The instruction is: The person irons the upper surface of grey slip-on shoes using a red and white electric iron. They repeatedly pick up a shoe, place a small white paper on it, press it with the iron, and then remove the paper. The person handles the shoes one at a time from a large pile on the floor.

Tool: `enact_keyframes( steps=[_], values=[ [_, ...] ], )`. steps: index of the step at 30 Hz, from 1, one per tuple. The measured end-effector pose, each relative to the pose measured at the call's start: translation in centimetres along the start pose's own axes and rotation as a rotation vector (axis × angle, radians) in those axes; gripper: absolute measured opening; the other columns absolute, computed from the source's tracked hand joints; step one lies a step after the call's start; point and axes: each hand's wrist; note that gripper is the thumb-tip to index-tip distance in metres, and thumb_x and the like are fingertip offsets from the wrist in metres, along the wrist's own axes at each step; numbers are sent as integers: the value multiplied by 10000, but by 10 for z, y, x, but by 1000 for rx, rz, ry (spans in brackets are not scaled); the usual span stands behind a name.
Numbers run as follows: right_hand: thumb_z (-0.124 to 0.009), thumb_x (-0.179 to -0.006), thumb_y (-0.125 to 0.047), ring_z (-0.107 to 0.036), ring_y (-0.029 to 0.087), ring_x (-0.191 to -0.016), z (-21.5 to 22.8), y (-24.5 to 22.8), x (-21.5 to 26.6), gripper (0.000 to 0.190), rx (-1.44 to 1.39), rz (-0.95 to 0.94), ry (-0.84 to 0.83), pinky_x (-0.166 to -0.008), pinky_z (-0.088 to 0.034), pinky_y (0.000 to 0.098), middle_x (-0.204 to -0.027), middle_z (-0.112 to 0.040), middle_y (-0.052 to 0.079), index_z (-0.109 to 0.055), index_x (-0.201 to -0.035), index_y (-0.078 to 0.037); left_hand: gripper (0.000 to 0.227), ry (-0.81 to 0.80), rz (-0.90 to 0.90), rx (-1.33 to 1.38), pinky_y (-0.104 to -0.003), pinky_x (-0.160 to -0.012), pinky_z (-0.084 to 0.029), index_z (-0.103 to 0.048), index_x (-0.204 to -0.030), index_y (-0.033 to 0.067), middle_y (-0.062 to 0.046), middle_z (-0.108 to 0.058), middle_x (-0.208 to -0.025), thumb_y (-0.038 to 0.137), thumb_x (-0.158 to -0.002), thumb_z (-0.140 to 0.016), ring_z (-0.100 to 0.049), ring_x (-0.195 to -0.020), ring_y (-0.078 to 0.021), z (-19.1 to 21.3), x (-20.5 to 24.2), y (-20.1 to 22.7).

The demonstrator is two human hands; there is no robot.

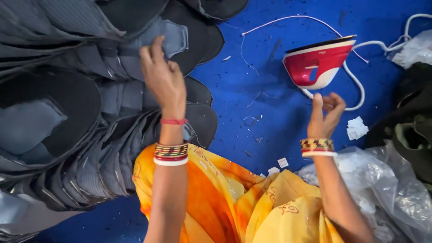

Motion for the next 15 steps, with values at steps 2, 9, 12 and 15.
enact_keyframes(
  steps=[2, 9, 12, 15],
  values=[
    [-758, -1104, -253, -627, 177, -1042, 3, -11, 26, 417, -26, -69, 60, -873, -530, 310, -1200, -630, 113, -520, -1357, -24, 598, -29, 56, 120, -445, -920, -505, -608, -1359, 111, -114, -554, -1120, -64, -790, -665, -622, -1028, -311, 15, -4, 2],
    [-719, -999, -104, -651, 180, -1006, -15, -165, 46, 260, -26, 129, -220, -873, -547, 297, -1128, -655, 135, -600, -1212, -15, 408, -523, -198, 456, -338, -619, -508, -746, -1135, 101, -77, -579, -882, -30, -756, -668, -588, -657, -210, 71, -2, 50],
    [-747, -881, -90, -619, 270, -1092, -14, -232, 17, 441, 27, 413, -393, -910, -517, 366, -1182, -620, 189, -554, -1258, 33, 389, -745, -268, 636, -319, -619, -501, -772, -1119, 103, -75, -598, -871, -22, -760, -689, -583, -654, -198, 81, 1, 76],
    [-659, -935, -112, -656, 256, -1139, -14, -204, 7, 411, -79, 230, -514, -953, -525, 374, -1236, -658, 161, -569, -1318, 6, 404, -669, -397, 716, -336, -836, -510, -687, -1204, 101, -91, -641, -1054, 18, -816, -761, -620, -866, -235, 91, -5, 87]
  ],
)
Point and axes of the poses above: each hand's wrist, its own x-axis away from the middle knuckle, its own z-axis out of the back of the hand, y = z × x
